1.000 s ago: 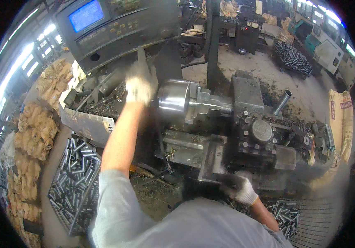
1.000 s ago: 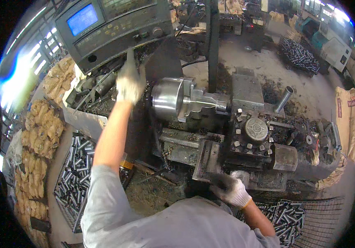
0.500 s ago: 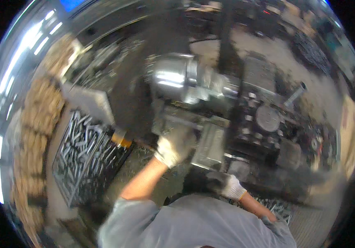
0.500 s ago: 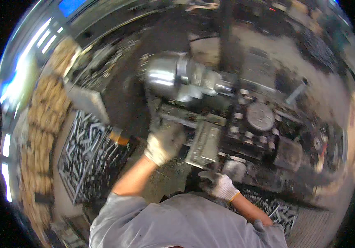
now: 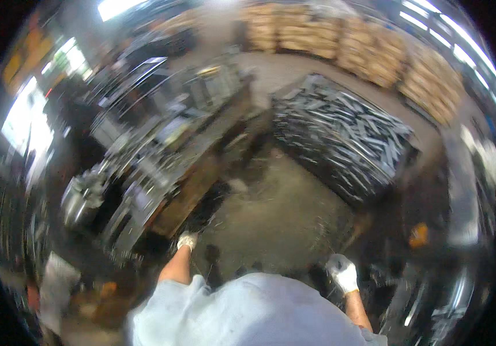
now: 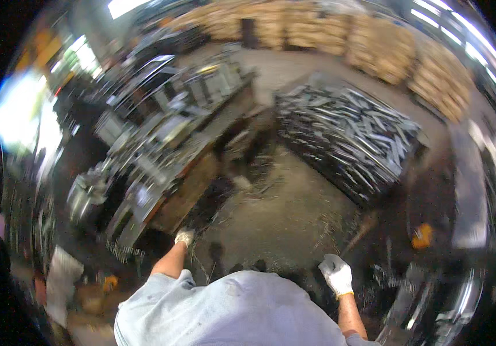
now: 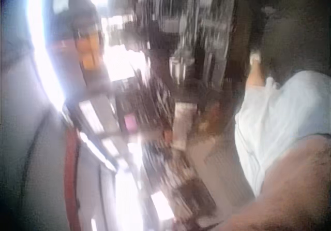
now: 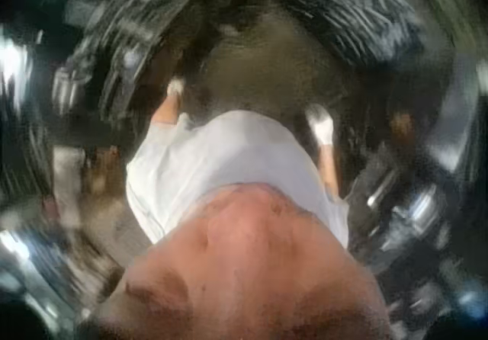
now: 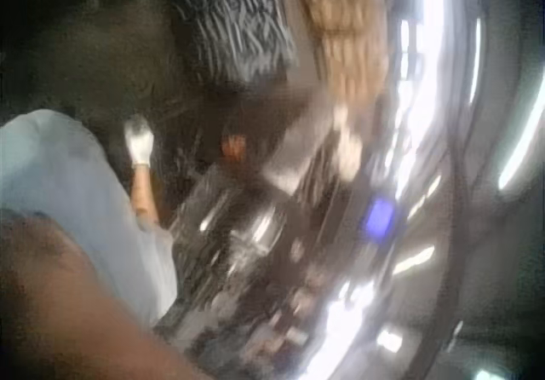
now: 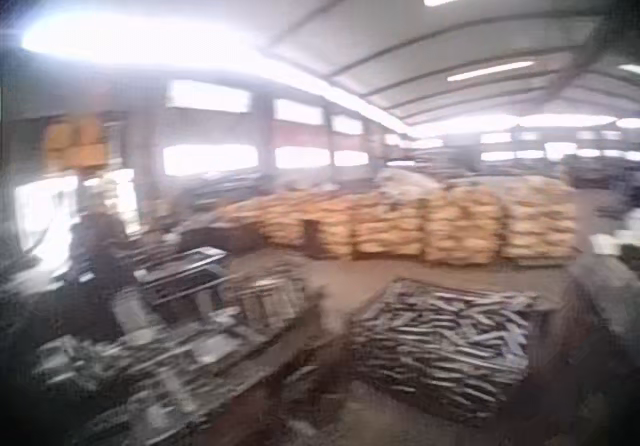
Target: The person repeatedly picks up cylindrical metal parts from a wire basket, inserts them into a machine chuck, and removes them after a brief cycle. The person places the processed parts into a second wire basket. The task is performed continuously throughout the clip.
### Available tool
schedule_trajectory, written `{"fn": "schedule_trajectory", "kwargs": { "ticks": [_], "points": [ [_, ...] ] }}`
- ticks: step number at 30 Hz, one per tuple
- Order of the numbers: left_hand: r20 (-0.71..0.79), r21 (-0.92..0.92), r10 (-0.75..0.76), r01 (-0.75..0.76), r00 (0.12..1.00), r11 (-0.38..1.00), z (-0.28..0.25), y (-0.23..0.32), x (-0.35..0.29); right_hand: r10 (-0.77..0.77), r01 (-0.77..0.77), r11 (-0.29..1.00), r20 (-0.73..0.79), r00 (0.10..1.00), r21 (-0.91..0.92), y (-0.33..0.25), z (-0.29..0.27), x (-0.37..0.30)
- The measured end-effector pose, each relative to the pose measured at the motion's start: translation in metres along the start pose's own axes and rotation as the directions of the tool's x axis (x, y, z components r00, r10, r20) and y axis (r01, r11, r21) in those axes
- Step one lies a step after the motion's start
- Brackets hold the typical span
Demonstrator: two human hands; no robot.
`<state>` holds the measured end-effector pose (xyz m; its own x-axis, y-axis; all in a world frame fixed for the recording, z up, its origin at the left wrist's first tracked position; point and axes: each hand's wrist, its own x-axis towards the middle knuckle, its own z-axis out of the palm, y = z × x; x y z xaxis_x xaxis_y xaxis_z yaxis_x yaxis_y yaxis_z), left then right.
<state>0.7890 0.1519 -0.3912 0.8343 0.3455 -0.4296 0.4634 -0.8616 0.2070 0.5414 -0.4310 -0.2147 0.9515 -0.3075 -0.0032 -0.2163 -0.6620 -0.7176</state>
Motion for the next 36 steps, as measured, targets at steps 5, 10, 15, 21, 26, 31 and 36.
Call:
{"fn": "schedule_trajectory", "kwargs": {
  "ticks": [5, 10, 15, 21, 26, 31, 36],
  "points": [
    [0.001, 0.176, -0.032, 0.032, 0.999, 0.984, -0.026, -0.168, -0.026, -0.208, 0.216, 0.976, 0.395, 0.895, 0.026, -0.147, 0.121, 0.12],
    [-0.165, -0.711, -0.512, 0.258, 0.843, 0.654, -0.003, -0.233, -0.106, -0.309, 0.437, 0.9, 0.724, 0.616, 0.012, -0.267, 0.178, 0.186],
    [-0.278, -0.956, -0.915, 0.007, 0.293, 0.293, -0.054, -0.245, -0.159, -0.427, 0.653, 0.754, 0.81, 0.402, 0.073, -0.336, 0.228, 0.248],
    [-0.432, -0.902, -0.887, 0.105, -0.163, 0.42, -0.123, -0.276, -0.168, -0.576, 0.67, 0.695, 0.76, 0.301, 0.261, -0.399, 0.268, 0.33],
    [-0.419, -0.891, -0.888, 0.272, -0.191, 0.363, -0.107, -0.302, -0.177, -0.757, 0.704, 0.56, 0.615, 0.221, 0.437, -0.46, 0.274, 0.404],
    [0.031, -0.794, -0.968, -0.582, 0.247, -0.174, -0.119, -0.315, -0.18, -0.703, 0.579, 0.648, 0.682, 0.203, 0.495, -0.542, 0.268, 0.449],
    [-0.374, -0.629, -0.884, 0.625, 0.279, 0.463, -0.179, -0.209, -0.128, -0.79, 0.659, 0.519, 0.599, 0.127, 0.545, -0.637, 0.291, 0.432]
  ]
}}
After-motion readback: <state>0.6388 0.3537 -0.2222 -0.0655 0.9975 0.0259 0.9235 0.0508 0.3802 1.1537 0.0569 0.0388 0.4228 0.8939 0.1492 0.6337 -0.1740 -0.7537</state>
